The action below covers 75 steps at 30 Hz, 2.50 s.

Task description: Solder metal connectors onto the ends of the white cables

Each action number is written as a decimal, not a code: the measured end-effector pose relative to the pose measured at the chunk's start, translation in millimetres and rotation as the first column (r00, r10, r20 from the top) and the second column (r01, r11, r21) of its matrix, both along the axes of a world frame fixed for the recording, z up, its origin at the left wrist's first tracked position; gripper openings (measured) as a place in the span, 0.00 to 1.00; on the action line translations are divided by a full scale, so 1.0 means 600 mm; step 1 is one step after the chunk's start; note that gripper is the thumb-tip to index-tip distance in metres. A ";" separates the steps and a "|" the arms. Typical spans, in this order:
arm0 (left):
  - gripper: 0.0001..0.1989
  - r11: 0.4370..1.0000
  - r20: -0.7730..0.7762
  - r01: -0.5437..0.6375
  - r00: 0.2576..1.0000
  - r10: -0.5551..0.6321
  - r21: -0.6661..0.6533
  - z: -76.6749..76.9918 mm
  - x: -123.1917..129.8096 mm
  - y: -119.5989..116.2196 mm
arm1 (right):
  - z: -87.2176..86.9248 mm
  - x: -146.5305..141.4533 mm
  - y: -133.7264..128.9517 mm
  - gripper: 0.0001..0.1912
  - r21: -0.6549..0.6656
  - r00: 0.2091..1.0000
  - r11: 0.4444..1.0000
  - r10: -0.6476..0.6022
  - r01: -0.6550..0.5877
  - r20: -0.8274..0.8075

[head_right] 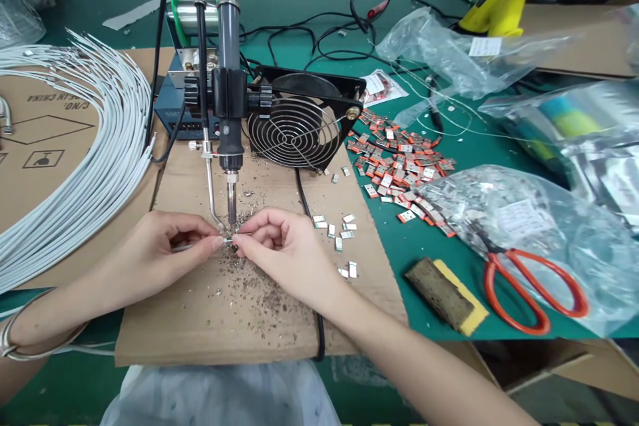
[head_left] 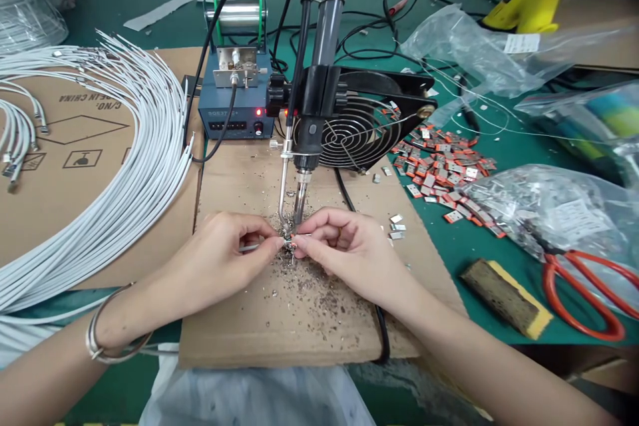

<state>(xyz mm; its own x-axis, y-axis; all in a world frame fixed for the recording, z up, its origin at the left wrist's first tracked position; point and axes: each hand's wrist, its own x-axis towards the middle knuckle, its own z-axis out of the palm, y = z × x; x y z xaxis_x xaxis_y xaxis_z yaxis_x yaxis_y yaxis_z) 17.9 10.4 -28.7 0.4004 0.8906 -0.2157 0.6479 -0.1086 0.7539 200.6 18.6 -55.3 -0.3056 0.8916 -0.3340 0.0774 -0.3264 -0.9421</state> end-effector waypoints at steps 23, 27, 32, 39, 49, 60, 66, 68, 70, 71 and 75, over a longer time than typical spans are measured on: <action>0.11 0.999 0.041 -0.035 0.999 0.035 0.007 0.008 -0.001 -0.003 | 0.009 0.005 0.001 0.08 -0.028 0.996 0.999 0.043 -0.045 -0.079; 0.12 1.000 0.016 -0.028 0.999 0.028 0.005 0.009 0.000 -0.004 | 0.003 -0.003 -0.002 0.12 -0.009 1.000 1.000 -0.004 0.004 0.006; 0.11 1.000 0.002 -0.013 1.000 0.013 0.016 0.005 0.001 -0.004 | -0.001 -0.003 -0.003 0.11 0.016 0.999 1.000 -0.006 0.005 0.034; 0.11 0.999 0.013 -0.014 1.000 0.013 0.028 0.003 0.001 -0.003 | 0.000 0.004 0.000 0.09 0.006 0.999 1.000 0.029 -0.028 -0.018; 0.10 0.999 0.047 -0.036 0.998 0.034 0.038 0.006 -0.001 -0.004 | 0.010 0.011 0.005 0.03 -0.024 0.985 0.998 0.055 -0.060 -0.163; 0.10 0.998 0.057 -0.039 0.998 0.036 0.041 0.007 0.002 -0.007 | 0.013 0.015 0.003 0.02 -0.030 0.977 0.997 0.061 -0.068 -0.203; 0.10 0.999 0.058 -0.033 0.998 0.031 0.025 0.007 0.001 -0.005 | 0.014 0.015 0.002 0.03 -0.050 0.967 0.997 0.050 -0.064 -0.248; 0.11 0.999 0.044 -0.030 0.999 0.029 0.015 0.006 0.001 -0.004 | 0.014 0.015 0.003 0.03 -0.051 0.965 0.996 0.052 -0.068 -0.256; 0.11 0.999 0.004 -0.032 0.999 0.032 0.015 0.005 0.000 -0.004 | 0.014 0.015 0.004 0.03 -0.054 0.970 0.996 0.051 -0.066 -0.239; 0.12 0.999 -0.017 -0.033 0.999 0.033 0.017 0.005 0.000 -0.003 | 0.014 0.015 0.004 0.03 -0.056 0.973 0.997 0.047 -0.062 -0.226; 0.13 0.999 -0.045 -0.039 0.998 0.041 0.027 0.005 0.001 -0.004 | 0.015 0.013 0.003 0.03 -0.068 0.981 0.997 0.026 -0.040 -0.190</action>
